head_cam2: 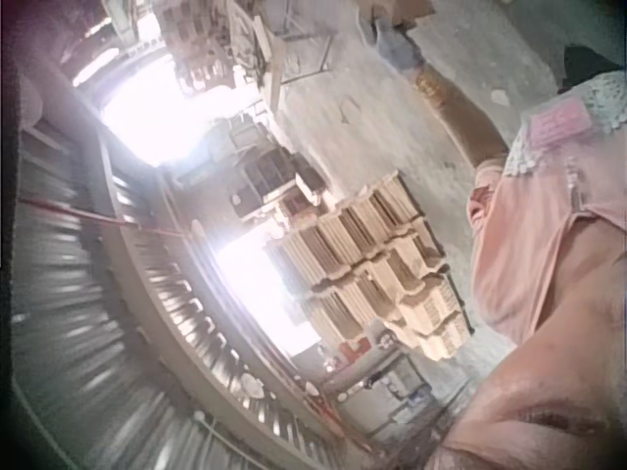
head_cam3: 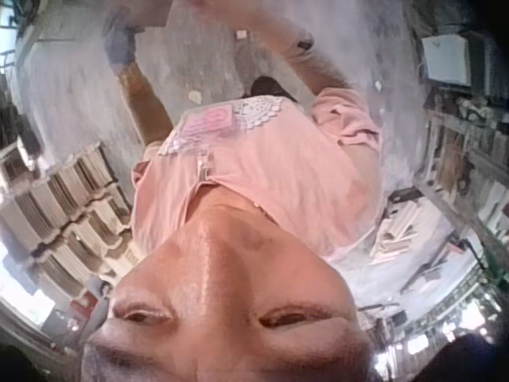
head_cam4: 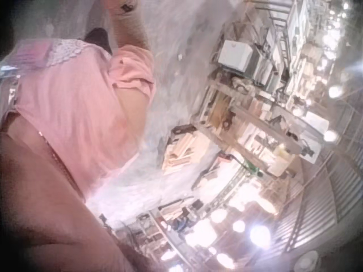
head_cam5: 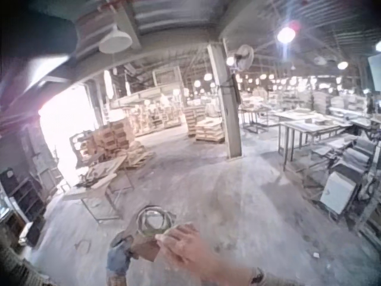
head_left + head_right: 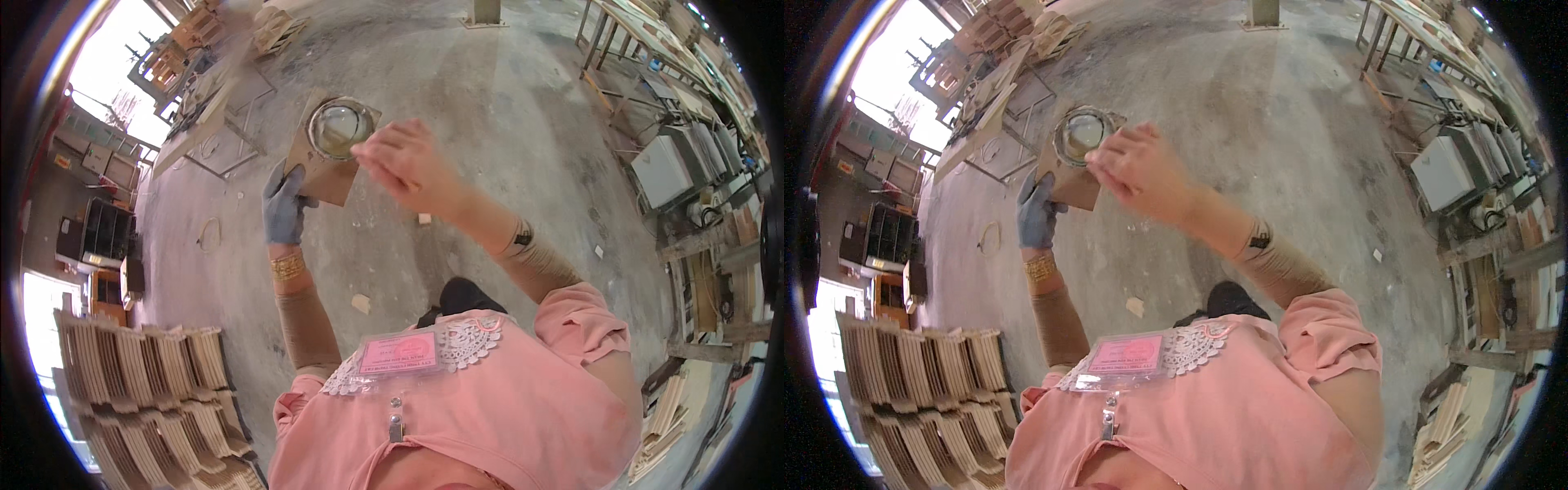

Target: The person squats on the floor and pours a yellow liquid from a bottle into a small container, then stirs the mixture with a stick. They then use a power drill to mix the contents further before walking through the workshop.

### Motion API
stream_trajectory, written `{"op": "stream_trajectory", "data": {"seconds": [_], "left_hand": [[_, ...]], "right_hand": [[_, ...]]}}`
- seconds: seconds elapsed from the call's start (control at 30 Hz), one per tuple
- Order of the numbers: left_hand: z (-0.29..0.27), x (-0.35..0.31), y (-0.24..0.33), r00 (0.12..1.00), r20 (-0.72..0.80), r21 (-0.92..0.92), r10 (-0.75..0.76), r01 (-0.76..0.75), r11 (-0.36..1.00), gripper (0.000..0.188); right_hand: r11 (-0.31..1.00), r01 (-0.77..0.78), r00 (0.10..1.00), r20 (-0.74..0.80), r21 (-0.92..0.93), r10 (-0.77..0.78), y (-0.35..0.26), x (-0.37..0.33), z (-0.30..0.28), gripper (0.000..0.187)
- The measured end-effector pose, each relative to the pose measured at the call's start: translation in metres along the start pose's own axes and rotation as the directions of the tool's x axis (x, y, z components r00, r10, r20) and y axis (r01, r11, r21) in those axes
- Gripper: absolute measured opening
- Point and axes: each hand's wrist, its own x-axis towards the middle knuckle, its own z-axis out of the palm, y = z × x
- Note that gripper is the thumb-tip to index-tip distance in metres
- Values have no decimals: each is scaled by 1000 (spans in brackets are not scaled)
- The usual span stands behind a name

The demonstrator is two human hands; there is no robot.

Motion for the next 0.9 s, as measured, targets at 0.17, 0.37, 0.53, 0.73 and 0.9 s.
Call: {"op": "stream_trajectory", "data": {"seconds": [0.17,0.37,0.53,0.73,0.9], "left_hand": [[8,191,-25,999,33,113,17,-21,993,28],[-1,413,-56,1000,-11,173,-29,31,984,27],[3,589,-83,998,49,130,-48,41,991,30],[10,798,-129,990,136,167,-25,2,986,32],[47,983,-176,984,176,88,-38,23,996,31]], "right_hand": [[999,-5,1000,0,-53,5,150,58,68,17],[996,-74,997,-36,-52,73,341,153,161,18],[997,-55,995,-82,58,59,478,233,228,17],[984,-40,999,10,-174,42,661,318,281,16],[994,-89,996,-12,-56,88,797,375,344,12]]}}
